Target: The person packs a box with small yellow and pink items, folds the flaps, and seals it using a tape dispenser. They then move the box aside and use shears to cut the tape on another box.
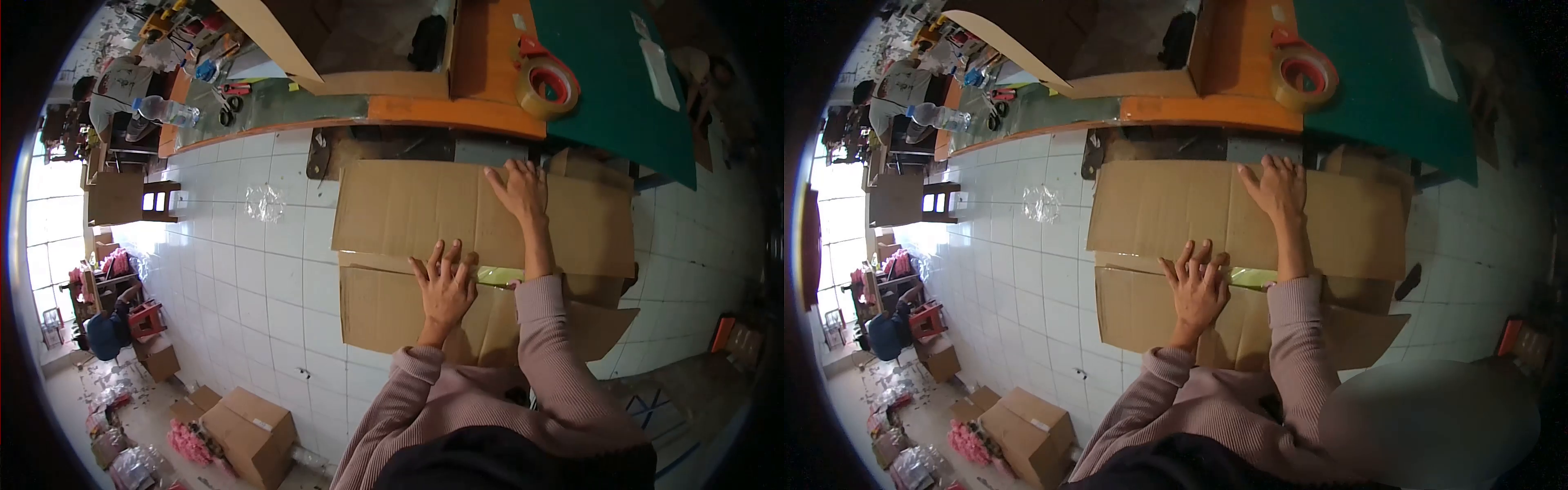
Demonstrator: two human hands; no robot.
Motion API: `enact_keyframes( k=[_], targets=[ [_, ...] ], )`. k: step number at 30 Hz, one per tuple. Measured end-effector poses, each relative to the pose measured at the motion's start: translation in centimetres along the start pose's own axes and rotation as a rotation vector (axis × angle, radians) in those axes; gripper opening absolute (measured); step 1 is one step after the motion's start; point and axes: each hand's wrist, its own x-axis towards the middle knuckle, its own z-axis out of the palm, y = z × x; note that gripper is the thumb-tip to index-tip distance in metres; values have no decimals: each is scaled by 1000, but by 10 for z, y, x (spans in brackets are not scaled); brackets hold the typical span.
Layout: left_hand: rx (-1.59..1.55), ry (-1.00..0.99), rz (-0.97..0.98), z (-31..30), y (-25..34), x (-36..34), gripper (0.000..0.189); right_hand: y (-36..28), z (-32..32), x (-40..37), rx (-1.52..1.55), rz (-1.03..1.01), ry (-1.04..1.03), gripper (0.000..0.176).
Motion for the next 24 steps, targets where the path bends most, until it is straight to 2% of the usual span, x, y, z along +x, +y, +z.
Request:
enact_keyframes(
  k=[2, 4, 8, 10, 11, 13, 14, 16, 17, 19, 22, 24],
  targets=[
    [-7, 12, 1, 1, -2, -5, 32, -5, -9, -2, 15, -14, 8, 49],
    [47, 121, 21, 1, -3, -15, 29, -12, -12, -11, 25, -16, -2, 46],
    [78, 98, -60, -9, -5, -4, 28, -14, -17, -17, 11, -8, 56, 38],
    [-184, -240, -77, -26, -11, 46, 30, -14, -21, -9, 0, -11, 95, 37],
    [-216, -94, -4, -18, -10, 70, 30, -13, -24, -13, 39, -10, 108, 34],
    [-43, 168, 48, 2, 0, 119, 28, -9, -23, -16, 74, 3, 125, 32],
    [-47, 157, 54, 14, 3, 134, 28, -9, -21, -20, 89, 19, 109, 30],
    [-18, 227, 197, 32, 5, 158, 26, -6, -15, -16, 103, 48, 104, 28],
    [-22, 206, 203, 36, 3, 154, 26, -5, -14, -18, 103, 45, 71, 26],
    [25, -159, 107, 24, 5, 160, 24, -5, -14, -16, 100, 55, 46, 24],
    [11, -79, 148, 21, 7, 152, 23, -7, -22, -16, 80, 54, 14, 20],
    [16, -74, 149, 13, 9, 139, 22, -14, -32, -27, 119, 44, 72, 15]
  ],
)
